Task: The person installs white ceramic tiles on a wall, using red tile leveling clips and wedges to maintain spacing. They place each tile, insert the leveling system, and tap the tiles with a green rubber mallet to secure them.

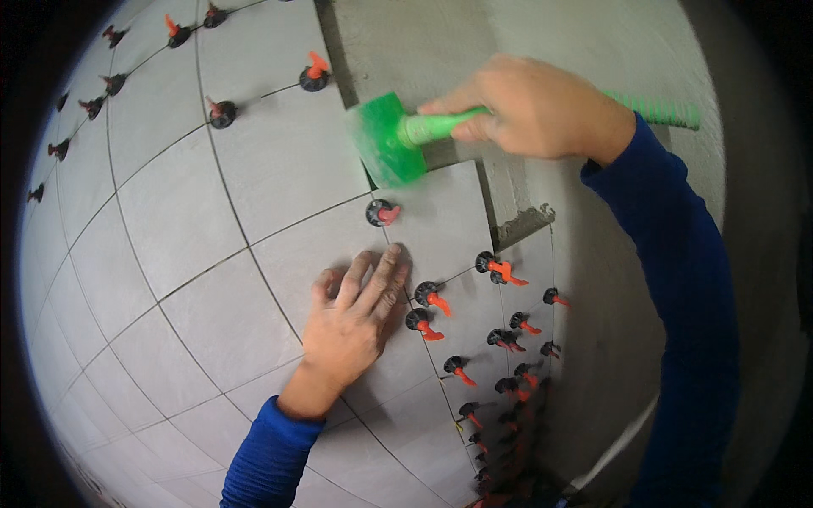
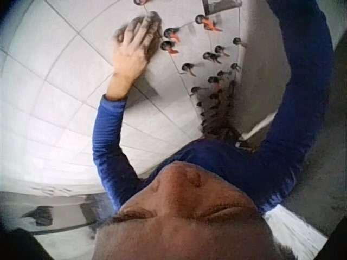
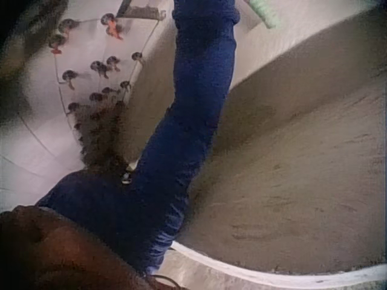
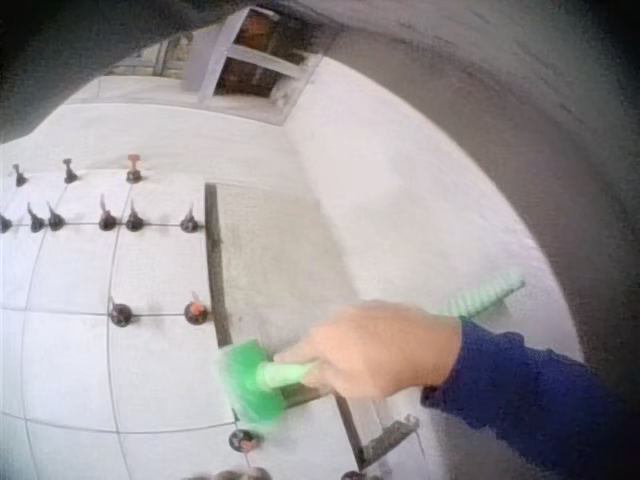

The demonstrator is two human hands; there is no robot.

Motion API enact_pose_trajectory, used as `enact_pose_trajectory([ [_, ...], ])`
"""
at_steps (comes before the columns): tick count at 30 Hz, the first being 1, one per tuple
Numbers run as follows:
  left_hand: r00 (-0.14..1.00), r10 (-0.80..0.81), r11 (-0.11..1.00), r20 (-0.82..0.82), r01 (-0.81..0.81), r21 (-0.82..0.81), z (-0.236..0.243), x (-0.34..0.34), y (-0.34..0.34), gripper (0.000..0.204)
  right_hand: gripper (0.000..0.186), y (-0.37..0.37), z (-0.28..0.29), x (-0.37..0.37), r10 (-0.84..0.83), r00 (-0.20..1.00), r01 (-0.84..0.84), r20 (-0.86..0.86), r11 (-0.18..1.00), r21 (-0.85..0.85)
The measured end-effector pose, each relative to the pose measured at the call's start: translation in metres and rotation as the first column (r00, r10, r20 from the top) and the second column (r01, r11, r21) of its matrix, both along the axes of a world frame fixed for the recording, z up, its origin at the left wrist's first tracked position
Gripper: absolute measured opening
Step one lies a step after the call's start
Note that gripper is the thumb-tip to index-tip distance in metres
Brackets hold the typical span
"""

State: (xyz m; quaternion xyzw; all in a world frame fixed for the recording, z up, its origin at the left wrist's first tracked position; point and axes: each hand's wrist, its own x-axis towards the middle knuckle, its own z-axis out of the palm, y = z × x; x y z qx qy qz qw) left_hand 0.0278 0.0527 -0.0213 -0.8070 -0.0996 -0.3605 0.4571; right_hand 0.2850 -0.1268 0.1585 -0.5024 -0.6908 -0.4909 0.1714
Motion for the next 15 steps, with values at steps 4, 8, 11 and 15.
enact_pose_trajectory([
  [4,1.000,0.009,1.000,0.005,-0.009,0.010,0.000,0.002,-0.002,0.063,0.038,-0.003,0.003,0.005,0.125,0.984,-0.106,-0.129,0.984,0.146],
  [8,0.998,0.056,0.998,-0.003,-0.056,0.020,0.000,0.003,-0.002,0.060,0.037,-0.006,-0.016,0.002,-0.005,1.000,0.005,-0.030,1.000,0.029],
  [11,0.998,0.058,0.998,-0.002,-0.057,0.032,0.001,0.003,-0.002,0.060,0.038,-0.009,-0.025,0.001,-0.025,0.993,0.019,-0.112,0.999,-0.049],
  [15,0.998,0.052,0.999,-0.030,-0.052,0.011,0.005,0.000,-0.003,0.063,0.037,-0.020,-0.048,0.008,0.096,0.976,-0.067,-0.195,0.986,0.153],
])
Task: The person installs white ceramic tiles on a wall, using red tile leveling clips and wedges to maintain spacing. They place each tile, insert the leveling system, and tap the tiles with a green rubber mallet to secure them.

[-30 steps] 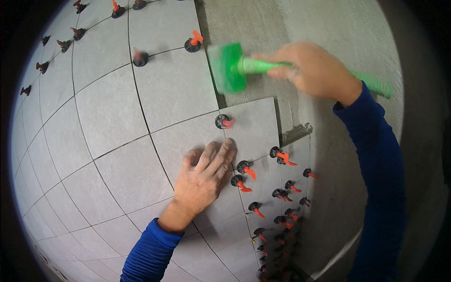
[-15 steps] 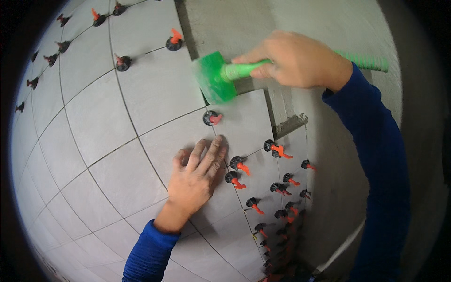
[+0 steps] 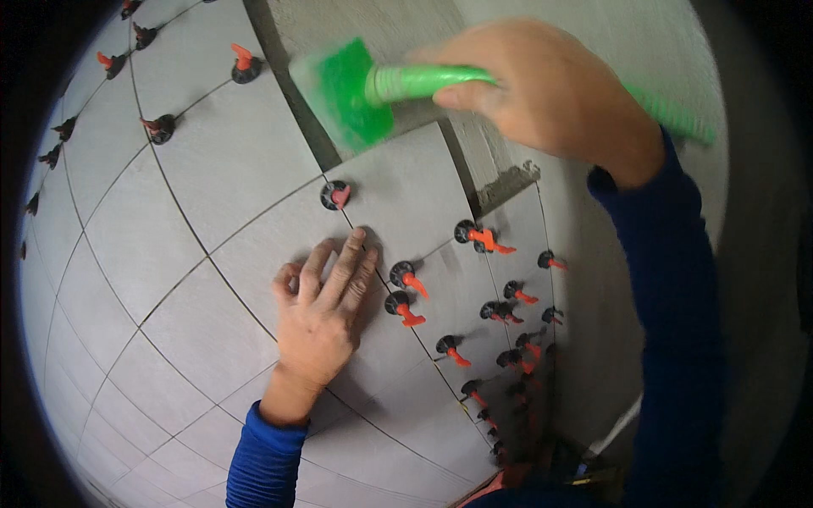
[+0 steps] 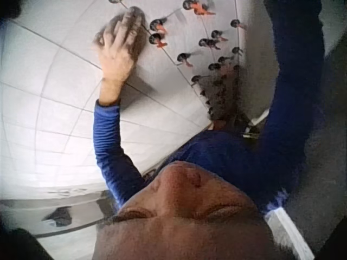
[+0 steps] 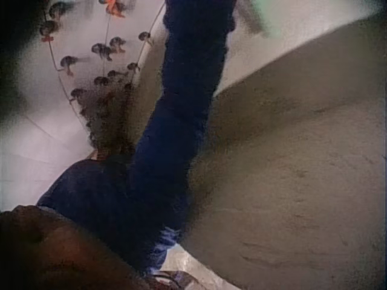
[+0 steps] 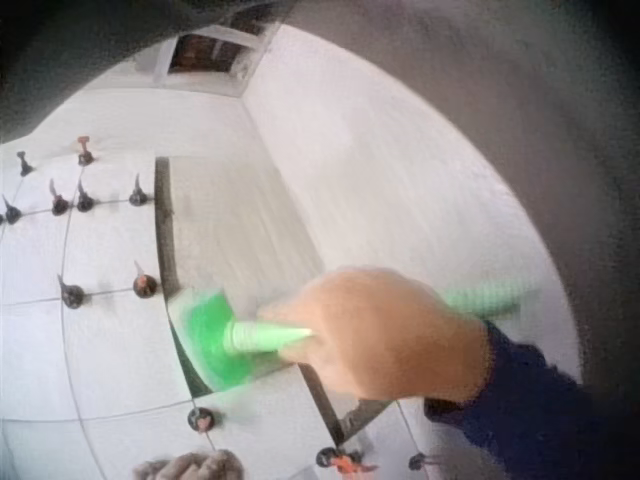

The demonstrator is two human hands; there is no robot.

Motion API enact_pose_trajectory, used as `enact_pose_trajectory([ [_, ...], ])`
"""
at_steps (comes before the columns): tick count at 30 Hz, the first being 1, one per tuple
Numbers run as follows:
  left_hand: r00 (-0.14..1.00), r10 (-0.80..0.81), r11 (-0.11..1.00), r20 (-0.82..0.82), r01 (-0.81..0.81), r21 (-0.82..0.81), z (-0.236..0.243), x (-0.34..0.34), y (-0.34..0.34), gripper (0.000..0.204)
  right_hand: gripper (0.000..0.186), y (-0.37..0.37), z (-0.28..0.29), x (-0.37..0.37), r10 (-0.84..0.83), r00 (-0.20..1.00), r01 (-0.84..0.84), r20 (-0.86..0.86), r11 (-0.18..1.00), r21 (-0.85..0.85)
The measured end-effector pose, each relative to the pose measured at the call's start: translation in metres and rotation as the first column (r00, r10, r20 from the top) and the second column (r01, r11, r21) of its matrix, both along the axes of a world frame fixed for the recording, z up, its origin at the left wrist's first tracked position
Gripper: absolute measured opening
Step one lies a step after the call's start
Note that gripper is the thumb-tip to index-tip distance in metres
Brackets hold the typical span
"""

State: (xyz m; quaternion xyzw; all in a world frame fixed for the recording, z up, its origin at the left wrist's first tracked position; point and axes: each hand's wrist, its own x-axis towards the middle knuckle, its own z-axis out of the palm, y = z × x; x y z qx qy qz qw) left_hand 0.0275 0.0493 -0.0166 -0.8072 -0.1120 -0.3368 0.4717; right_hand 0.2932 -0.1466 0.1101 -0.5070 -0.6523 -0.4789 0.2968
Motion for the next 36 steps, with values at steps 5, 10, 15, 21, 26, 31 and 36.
enact_pose_trajectory([
  [5,0.998,-0.008,0.999,-0.059,0.006,-0.035,0.009,-0.005,-0.001,0.064,0.038,0.001,-0.093,-0.004,0.296,0.864,-0.166,-0.408,0.932,0.323],
  [10,0.997,-0.012,1.000,-0.071,0.013,0.008,0.010,-0.004,0.000,0.060,0.048,0.016,-0.169,-0.014,0.403,0.826,-0.223,-0.395,0.876,0.427],
  [15,0.997,0.015,1.000,-0.082,-0.014,0.020,0.008,-0.005,-0.001,0.055,0.052,0.007,-0.207,-0.008,0.392,0.621,-0.185,-0.679,0.915,0.358],
  [21,0.997,0.040,0.999,-0.065,-0.039,0.028,0.007,-0.002,-0.006,0.049,0.050,0.019,-0.220,0.020,0.343,0.680,-0.108,-0.648,0.921,0.375],
  [26,0.995,0.066,0.998,-0.069,-0.065,0.012,0.007,-0.001,-0.007,0.050,0.056,0.018,-0.231,0.028,0.216,0.639,-0.083,-0.738,0.974,0.213],
  [31,0.988,0.140,0.990,-0.063,-0.138,0.035,0.003,-0.002,-0.005,0.053,0.052,0.031,-0.250,0.038,0.404,0.578,-0.131,-0.709,0.904,0.408],
  [36,0.983,0.167,0.974,-0.079,-0.152,0.166,0.002,-0.003,0.000,0.049,0.054,0.026,-0.278,0.046,0.450,0.465,-0.164,-0.762,0.890,0.426],
])
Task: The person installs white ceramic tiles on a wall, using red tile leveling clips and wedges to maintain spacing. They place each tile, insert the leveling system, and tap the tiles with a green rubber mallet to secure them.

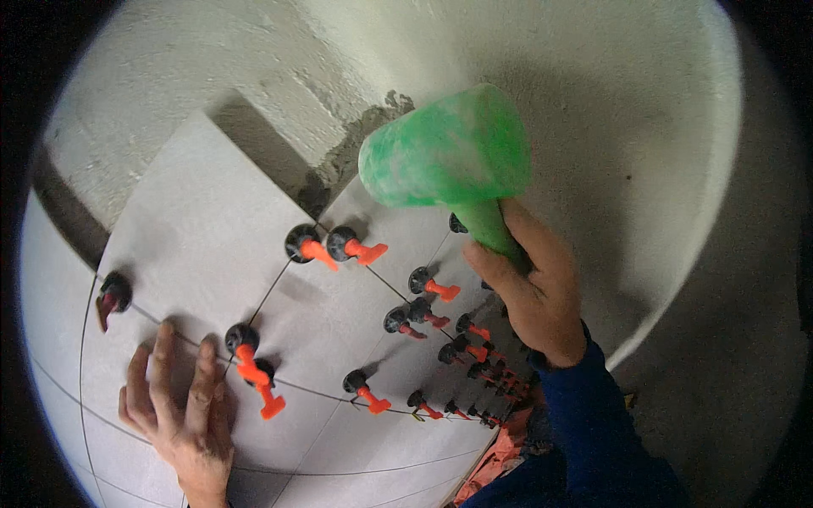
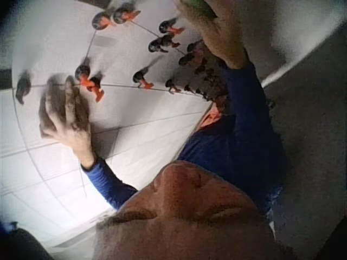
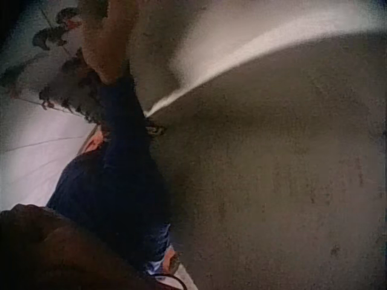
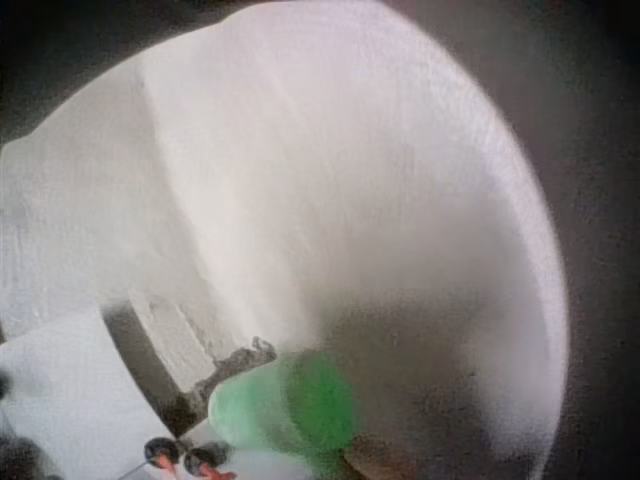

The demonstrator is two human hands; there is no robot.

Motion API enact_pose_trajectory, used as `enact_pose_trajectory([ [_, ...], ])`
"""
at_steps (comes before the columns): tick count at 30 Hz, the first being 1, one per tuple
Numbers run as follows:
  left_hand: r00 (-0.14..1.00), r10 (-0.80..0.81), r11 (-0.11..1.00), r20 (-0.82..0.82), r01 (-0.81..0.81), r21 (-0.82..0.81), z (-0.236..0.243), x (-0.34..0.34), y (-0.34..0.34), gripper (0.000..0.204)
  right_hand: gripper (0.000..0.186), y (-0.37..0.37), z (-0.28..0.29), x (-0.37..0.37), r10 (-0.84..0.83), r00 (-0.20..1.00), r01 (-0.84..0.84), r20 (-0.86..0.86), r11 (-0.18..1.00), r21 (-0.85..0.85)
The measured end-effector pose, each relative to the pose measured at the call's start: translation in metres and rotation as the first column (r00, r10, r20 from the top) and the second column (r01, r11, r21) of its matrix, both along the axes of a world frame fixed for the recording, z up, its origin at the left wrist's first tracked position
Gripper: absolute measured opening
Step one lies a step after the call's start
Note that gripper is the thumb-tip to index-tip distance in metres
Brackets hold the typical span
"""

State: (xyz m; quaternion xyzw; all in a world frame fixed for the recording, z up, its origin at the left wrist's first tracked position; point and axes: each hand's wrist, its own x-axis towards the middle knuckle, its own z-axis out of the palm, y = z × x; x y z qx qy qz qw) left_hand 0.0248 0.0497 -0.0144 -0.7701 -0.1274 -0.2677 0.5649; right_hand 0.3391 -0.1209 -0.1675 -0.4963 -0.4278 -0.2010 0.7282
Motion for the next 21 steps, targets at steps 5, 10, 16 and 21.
enact_pose_trajectory([
  [5,0.997,-0.065,0.998,-0.049,0.066,0.015,0.001,0.000,0.003,0.052,0.043,0.004,-0.016,0.013,0.054,0.998,-0.054,0.013,0.998,-0.024],
  [10,0.998,-0.022,0.998,-0.063,0.026,0.061,0.001,-0.001,0.007,0.043,0.049,0.010,-0.011,0.024,0.118,0.993,-0.117,0.023,0.992,-0.041],
  [16,0.996,-0.054,0.996,-0.074,0.059,0.061,0.000,-0.003,0.009,0.043,0.060,0.027,0.008,0.033,0.214,0.971,-0.215,0.105,0.977,-0.002],
  [21,0.997,-0.036,0.999,-0.063,0.038,0.036,0.000,0.002,0.002,0.042,0.059,0.043,0.030,0.043,0.337,0.931,-0.341,0.136,0.940,0.002],
])
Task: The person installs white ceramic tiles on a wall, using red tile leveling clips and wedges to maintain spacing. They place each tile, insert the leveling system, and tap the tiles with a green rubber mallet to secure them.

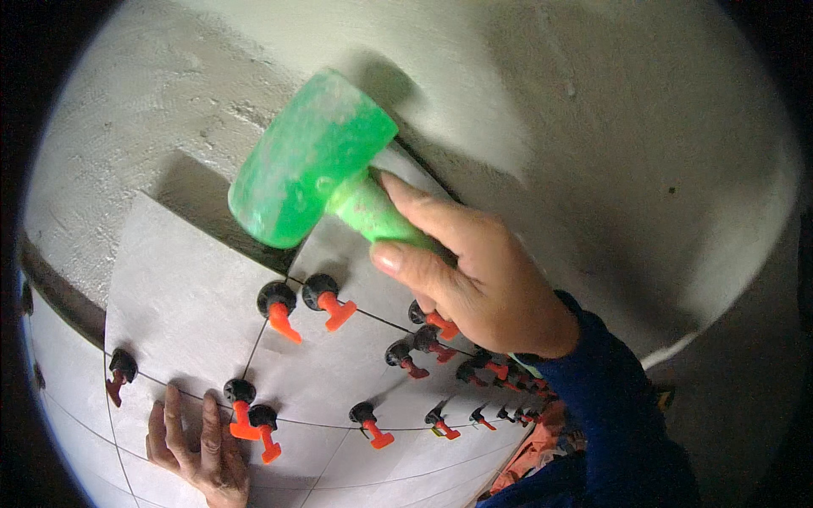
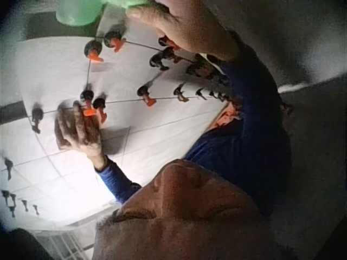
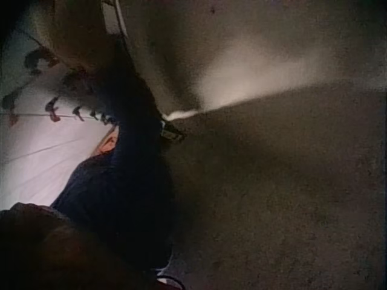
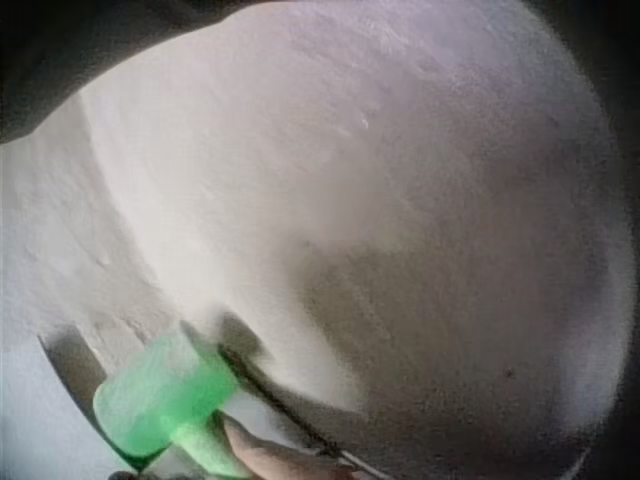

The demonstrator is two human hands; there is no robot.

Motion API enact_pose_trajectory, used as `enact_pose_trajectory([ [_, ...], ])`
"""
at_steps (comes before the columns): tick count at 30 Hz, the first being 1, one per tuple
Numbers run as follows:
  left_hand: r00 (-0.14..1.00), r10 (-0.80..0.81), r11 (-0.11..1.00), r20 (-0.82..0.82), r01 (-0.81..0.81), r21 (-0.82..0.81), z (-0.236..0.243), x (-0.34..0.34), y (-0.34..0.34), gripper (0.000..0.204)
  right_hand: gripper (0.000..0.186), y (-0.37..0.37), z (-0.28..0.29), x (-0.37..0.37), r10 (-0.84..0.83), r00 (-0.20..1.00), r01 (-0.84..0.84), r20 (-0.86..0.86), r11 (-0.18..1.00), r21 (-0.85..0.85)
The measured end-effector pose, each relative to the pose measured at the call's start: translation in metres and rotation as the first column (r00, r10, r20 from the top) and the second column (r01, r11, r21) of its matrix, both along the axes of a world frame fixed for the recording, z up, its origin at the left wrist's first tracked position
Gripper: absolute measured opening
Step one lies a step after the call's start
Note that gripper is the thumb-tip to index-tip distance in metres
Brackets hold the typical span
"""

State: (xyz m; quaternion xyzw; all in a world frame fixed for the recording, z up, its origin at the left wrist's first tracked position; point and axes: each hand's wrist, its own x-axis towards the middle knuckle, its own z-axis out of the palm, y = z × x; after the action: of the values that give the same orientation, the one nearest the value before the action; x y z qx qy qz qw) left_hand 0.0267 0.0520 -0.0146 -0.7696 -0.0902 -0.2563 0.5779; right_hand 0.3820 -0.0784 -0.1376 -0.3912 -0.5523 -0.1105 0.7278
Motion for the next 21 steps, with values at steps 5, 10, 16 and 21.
enact_pose_trajectory([
  [5,0.998,0.032,0.999,0.047,-0.031,-0.035,0.002,-0.001,-0.005,0.036,0.056,-0.007,0.020,0.002,0.213,0.942,-0.282,-0.259,0.922,-0.267],
  [10,0.998,0.020,0.998,0.064,-0.016,-0.057,0.000,-0.005,-0.002,0.034,0.049,0.001,0.030,-0.013,0.254,0.886,-0.334,-0.387,0.930,-0.153],
  [16,0.992,-0.052,0.993,0.118,0.063,-0.097,-0.001,0.000,-0.001,0.045,0.044,-0.002,0.039,-0.012,0.298,0.867,-0.416,-0.399,0.874,-0.252],
  [21,0.990,-0.083,0.988,0.109,0.097,-0.121,0.001,-0.001,-0.002,0.059,0.042,-0.002,0.042,-0.014,0.285,0.884,-0.397,-0.370,0.876,-0.273],
])
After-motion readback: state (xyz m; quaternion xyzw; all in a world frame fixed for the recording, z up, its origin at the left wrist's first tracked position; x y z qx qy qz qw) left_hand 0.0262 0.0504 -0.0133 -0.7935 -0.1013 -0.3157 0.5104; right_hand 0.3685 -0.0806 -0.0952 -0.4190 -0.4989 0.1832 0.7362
